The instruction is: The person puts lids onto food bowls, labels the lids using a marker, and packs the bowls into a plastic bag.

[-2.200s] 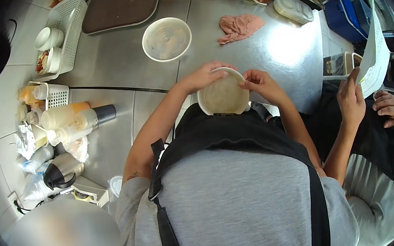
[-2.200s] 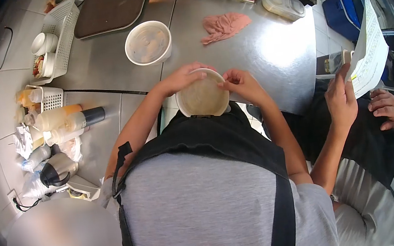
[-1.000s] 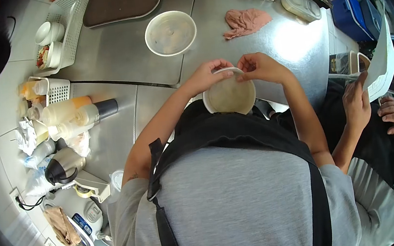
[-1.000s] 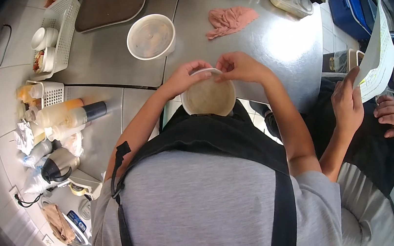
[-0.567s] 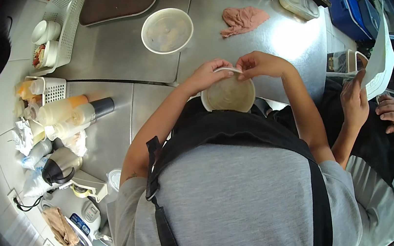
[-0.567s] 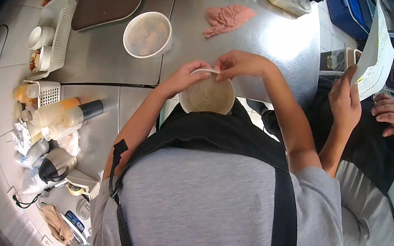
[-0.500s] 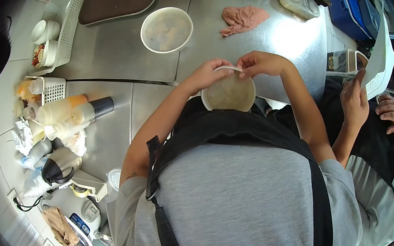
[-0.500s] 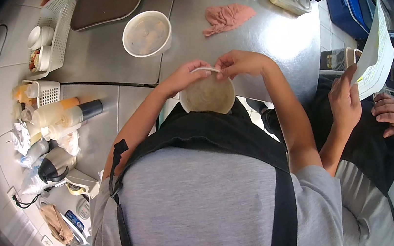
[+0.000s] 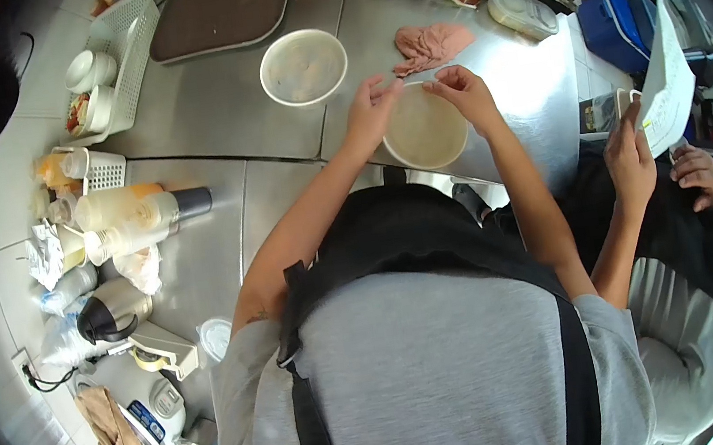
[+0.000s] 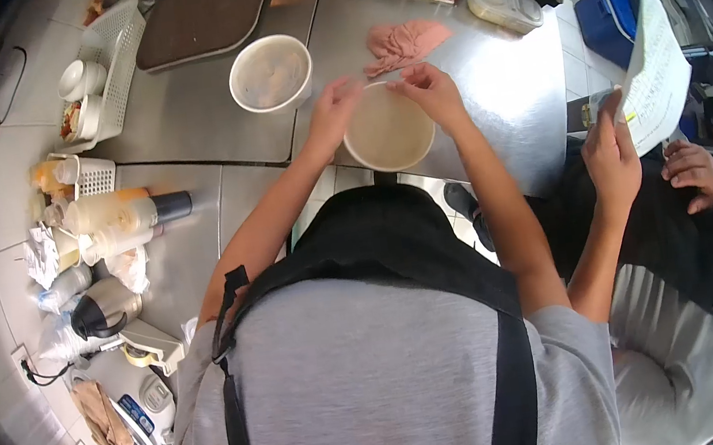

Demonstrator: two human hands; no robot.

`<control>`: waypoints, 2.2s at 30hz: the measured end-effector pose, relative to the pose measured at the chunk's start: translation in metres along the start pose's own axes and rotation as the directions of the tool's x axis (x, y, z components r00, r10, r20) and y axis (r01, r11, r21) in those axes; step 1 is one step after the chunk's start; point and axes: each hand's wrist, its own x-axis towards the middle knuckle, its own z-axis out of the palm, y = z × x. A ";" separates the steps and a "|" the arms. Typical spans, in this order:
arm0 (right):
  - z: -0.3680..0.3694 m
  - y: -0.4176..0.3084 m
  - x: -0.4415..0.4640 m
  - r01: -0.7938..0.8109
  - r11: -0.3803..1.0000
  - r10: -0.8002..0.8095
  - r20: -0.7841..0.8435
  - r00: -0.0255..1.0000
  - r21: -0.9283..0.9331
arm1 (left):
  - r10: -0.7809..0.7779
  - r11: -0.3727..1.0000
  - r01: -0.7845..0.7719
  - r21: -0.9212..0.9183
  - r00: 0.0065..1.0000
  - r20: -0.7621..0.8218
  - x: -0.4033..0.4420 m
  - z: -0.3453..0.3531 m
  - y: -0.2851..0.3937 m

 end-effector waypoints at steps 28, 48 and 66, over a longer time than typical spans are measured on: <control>0.223 -0.044 -0.134 0.405 0.910 -0.295 0.556 0.777 -0.083 | 0.092 0.833 -0.039 0.551 0.993 -0.070 -0.300 -0.187 0.045; 0.612 -0.067 -0.244 0.598 0.780 -0.271 0.961 0.053 0.187 | 0.304 0.793 0.534 0.294 0.072 -0.950 -0.475 -0.350 -0.095; 0.617 -0.084 -0.251 -0.101 0.994 0.052 0.985 0.162 -0.036 | 0.203 0.913 0.315 0.259 0.200 -0.958 -0.458 -0.343 -0.085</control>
